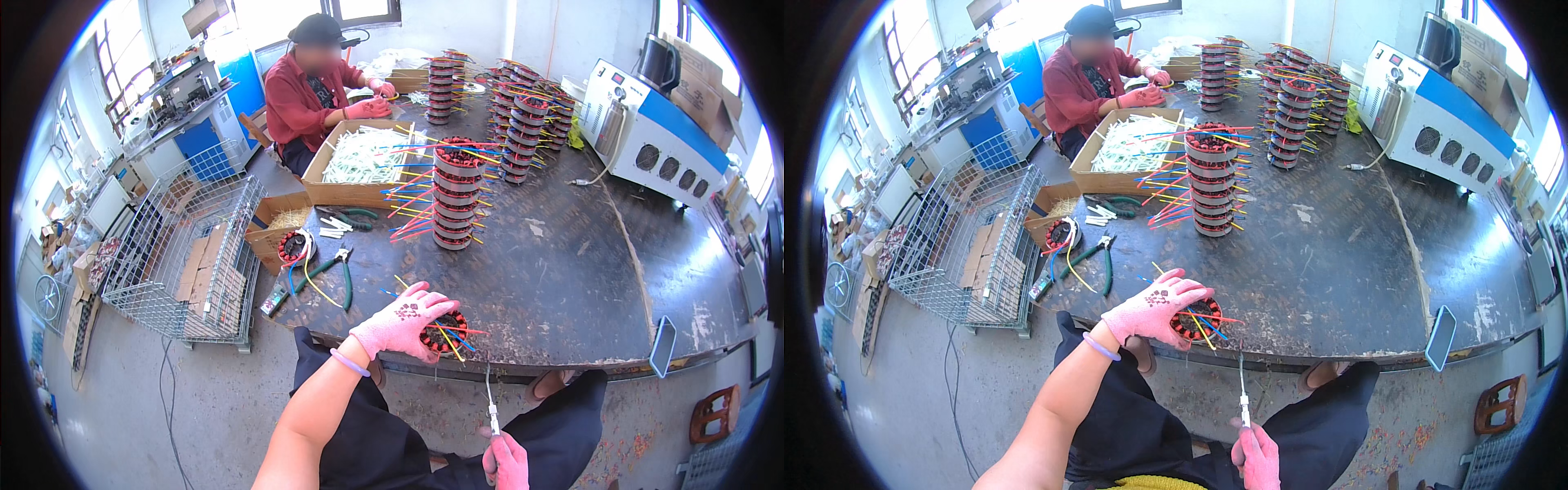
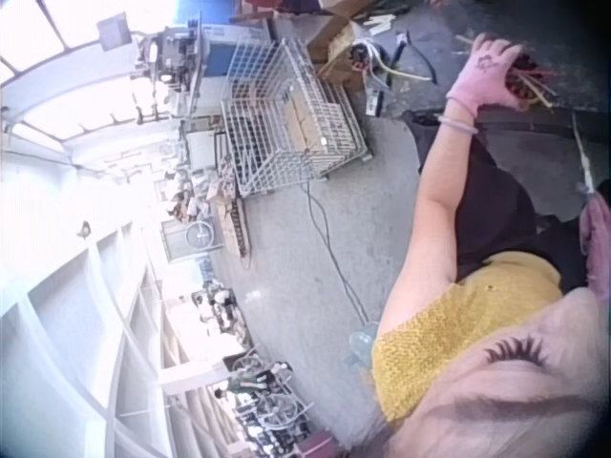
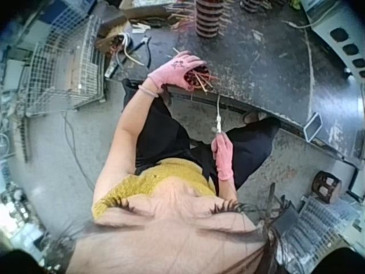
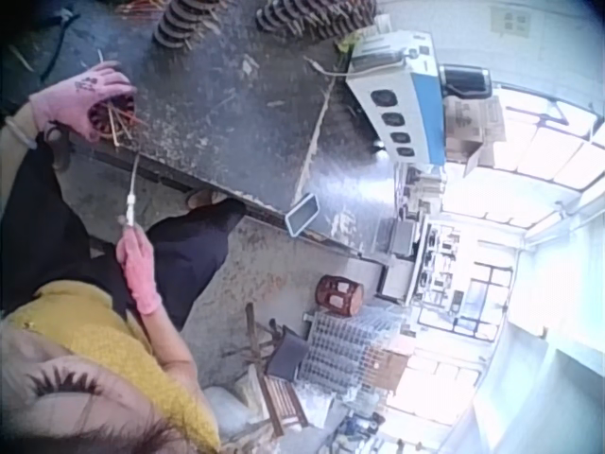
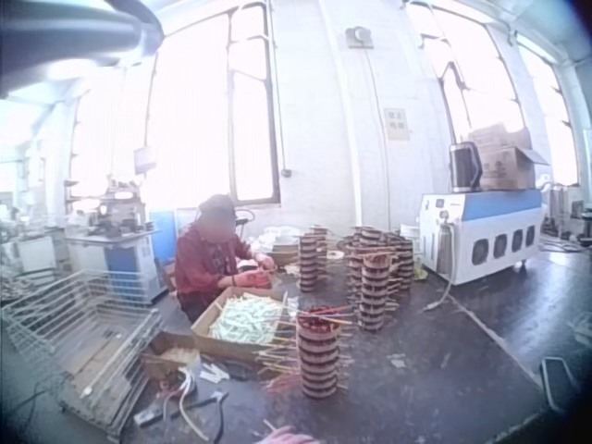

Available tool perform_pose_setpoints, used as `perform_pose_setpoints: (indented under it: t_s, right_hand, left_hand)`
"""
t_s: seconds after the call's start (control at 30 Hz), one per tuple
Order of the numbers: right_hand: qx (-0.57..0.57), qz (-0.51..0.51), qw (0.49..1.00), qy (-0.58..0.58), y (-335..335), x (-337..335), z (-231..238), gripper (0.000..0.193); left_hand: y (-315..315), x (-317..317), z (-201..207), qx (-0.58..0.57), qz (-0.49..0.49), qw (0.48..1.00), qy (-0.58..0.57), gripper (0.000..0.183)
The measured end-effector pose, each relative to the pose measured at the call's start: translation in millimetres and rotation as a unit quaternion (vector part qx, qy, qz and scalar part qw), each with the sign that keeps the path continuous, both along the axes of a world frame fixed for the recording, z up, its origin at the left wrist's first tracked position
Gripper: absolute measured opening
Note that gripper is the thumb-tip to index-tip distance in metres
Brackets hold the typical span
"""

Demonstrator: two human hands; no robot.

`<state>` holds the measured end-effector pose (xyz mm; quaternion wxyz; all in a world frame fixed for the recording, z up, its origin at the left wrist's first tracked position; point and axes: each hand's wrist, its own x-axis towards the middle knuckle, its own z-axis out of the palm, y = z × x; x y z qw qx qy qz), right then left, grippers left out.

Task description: The person solders wire connections on a circular component using a soldering iron and later trims excess wires with pliers.

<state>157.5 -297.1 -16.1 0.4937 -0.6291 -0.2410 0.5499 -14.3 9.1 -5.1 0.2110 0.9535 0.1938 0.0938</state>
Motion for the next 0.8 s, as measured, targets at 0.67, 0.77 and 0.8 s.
perform_pose_setpoints:
  t_s: [0.67, 0.77, 0.8]
  right_hand:
    - [0.006, 0.003, 1.000, 0.011, -2.0, 1.0, -8.8, 0.032]
    - [0.010, 0.000, 1.000, 0.008, -1.2, -0.9, -8.4, 0.032]
    - [0.012, 0.001, 1.000, 0.009, -0.8, -1.2, -7.7, 0.032]
  left_hand:
    - [-0.9, -0.1, 0.7, 0.001, -0.005, 1.000, -0.013, 0.100]
    - [-0.8, -1.1, 1.2, 0.003, -0.004, 1.000, -0.014, 0.101]
    - [-0.9, -1.9, 1.6, 0.003, -0.003, 1.000, -0.011, 0.101]
